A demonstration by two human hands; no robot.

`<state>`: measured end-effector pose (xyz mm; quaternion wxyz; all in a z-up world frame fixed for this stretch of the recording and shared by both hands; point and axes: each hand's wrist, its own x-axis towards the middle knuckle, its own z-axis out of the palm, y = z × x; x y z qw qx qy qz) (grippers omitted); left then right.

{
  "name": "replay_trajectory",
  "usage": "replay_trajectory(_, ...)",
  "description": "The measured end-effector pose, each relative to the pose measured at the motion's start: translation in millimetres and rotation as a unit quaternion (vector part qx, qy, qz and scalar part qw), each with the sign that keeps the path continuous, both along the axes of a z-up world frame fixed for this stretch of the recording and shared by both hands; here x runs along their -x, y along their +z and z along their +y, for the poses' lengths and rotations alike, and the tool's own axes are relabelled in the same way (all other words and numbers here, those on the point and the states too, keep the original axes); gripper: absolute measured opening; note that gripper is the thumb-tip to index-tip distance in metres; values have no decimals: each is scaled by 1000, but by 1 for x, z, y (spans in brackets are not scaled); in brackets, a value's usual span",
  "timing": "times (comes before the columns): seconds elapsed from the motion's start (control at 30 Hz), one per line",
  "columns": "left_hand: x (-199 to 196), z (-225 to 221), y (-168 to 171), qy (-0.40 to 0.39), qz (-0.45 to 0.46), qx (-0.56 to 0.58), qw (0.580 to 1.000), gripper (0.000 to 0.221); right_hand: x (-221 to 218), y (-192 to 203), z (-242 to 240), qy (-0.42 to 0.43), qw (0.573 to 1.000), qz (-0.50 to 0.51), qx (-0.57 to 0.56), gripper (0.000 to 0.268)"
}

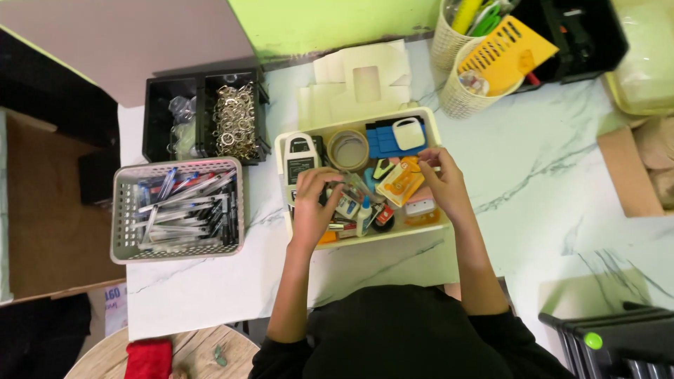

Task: Organizing various pens and markers into a compartmented storage container.

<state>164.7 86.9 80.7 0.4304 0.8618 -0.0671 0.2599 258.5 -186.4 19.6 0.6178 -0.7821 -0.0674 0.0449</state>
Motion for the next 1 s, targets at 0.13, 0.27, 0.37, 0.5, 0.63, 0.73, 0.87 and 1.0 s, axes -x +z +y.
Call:
replay_trajectory(0.13,-1,14,-13,62,54,-43,996,29,-17,2,27,53,997,-1,64,23)
replay_trajectory(0.27,-3,22,-15,114,71,-81,988,66,-26,-9,49,101,971,-134,171,28)
replay_trajectory(0.37,3,28,-20,115,105,-20,988,82,-26,-16,51,82,948,-213,221,33)
replay_trajectory(0.5,13,44,-42,137,155,93,974,79,-26,-14,29,23,916,-264,300,47)
replay_trajectory(0.63,13,60,-31,85,309,68,945,90,-29,-13,6,-6,886,-245,394,52)
replay_trajectory(0.73,13,63,-33,73,353,139,922,95,-30,-24,1,-18,885,-244,397,54)
replay_trajectory(0.87,15,65,-41,63,341,128,929,94,-27,-39,4,-34,930,-163,327,52)
replay_trajectory(1.0,22,69,-51,57,328,125,935,94,-21,-35,10,-44,927,-196,316,60)
